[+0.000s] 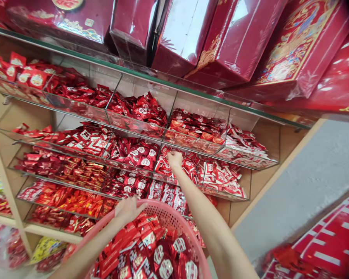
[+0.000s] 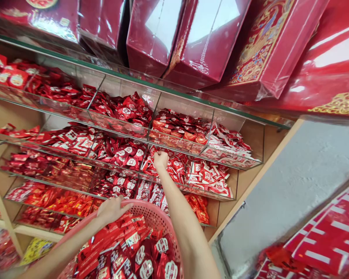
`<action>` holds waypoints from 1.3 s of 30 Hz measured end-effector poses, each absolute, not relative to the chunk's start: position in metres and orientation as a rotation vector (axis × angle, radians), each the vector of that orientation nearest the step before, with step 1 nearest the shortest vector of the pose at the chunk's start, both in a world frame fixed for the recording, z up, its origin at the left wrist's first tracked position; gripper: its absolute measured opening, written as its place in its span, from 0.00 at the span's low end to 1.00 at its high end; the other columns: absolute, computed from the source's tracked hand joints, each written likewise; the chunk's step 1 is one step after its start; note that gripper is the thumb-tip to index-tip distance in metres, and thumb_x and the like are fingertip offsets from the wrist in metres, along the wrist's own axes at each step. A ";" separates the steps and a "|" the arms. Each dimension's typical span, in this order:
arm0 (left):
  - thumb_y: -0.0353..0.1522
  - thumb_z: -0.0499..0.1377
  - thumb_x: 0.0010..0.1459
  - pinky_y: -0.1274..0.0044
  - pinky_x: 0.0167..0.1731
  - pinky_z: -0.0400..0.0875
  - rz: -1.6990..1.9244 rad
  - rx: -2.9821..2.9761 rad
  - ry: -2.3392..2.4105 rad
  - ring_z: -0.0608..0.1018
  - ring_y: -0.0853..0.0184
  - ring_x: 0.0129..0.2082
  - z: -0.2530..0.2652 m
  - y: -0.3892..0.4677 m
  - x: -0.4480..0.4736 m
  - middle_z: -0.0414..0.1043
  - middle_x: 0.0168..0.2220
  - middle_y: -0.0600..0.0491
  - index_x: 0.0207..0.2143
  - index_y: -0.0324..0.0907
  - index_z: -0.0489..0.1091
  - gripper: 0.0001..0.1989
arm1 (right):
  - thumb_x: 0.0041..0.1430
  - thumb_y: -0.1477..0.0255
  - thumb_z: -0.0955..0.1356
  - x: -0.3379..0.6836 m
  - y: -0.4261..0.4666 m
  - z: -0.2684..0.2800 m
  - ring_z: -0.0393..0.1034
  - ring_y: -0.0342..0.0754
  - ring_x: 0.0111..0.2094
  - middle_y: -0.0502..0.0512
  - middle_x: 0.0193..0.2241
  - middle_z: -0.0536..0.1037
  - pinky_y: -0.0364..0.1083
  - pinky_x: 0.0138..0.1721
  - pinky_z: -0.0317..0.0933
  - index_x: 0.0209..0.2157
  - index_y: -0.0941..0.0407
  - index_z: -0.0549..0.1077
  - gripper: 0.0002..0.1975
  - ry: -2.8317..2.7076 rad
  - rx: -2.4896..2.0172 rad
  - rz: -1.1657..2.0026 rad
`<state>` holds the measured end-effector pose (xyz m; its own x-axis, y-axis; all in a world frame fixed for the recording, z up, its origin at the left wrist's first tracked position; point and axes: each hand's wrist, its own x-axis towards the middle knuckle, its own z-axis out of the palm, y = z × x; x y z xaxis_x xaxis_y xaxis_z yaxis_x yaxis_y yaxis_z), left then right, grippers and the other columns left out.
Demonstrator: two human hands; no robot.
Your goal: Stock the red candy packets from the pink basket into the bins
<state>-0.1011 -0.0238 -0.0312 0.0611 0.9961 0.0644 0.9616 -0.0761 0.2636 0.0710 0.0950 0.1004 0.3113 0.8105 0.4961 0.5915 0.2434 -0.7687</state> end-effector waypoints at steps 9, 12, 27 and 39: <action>0.54 0.43 0.51 0.66 0.34 0.69 0.339 2.188 2.005 0.76 0.50 0.37 -0.026 -0.020 -0.096 0.75 0.34 0.40 0.40 0.37 0.68 0.32 | 0.52 0.64 0.61 0.103 0.024 0.097 0.60 0.42 0.23 0.47 0.19 0.68 0.41 0.27 0.55 0.21 0.56 0.65 0.12 -1.433 -1.213 0.267; 0.55 0.43 0.51 0.67 0.35 0.68 0.306 2.182 2.002 0.76 0.51 0.38 -0.023 -0.019 -0.093 0.75 0.34 0.40 0.41 0.37 0.68 0.33 | 0.53 0.63 0.62 0.107 -0.013 0.095 0.56 0.40 0.21 0.44 0.16 0.62 0.40 0.25 0.52 0.21 0.56 0.61 0.13 -1.515 -1.148 0.398; 0.58 0.40 0.49 0.70 0.37 0.68 0.169 2.168 2.007 0.75 0.54 0.40 -0.014 -0.017 -0.095 0.74 0.38 0.40 0.43 0.38 0.67 0.37 | 0.59 0.59 0.59 0.107 -0.175 -0.019 0.52 0.38 0.20 0.44 0.18 0.59 0.40 0.23 0.47 0.24 0.56 0.59 0.16 -1.726 -1.229 1.302; 0.58 0.40 0.48 0.69 0.39 0.67 0.149 2.165 2.004 0.74 0.52 0.41 -0.016 -0.010 -0.089 0.73 0.40 0.40 0.46 0.38 0.67 0.39 | 0.57 0.58 0.60 0.110 -0.218 -0.040 0.49 0.39 0.22 0.45 0.19 0.57 0.40 0.24 0.46 0.23 0.56 0.58 0.17 -1.706 -1.397 1.375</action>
<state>-0.0891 -0.0098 -0.0162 0.0827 0.9952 -0.0532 0.9763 -0.0702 0.2045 0.1095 -0.2180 -0.0402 -0.3196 0.9286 -0.1886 0.3813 -0.0562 -0.9228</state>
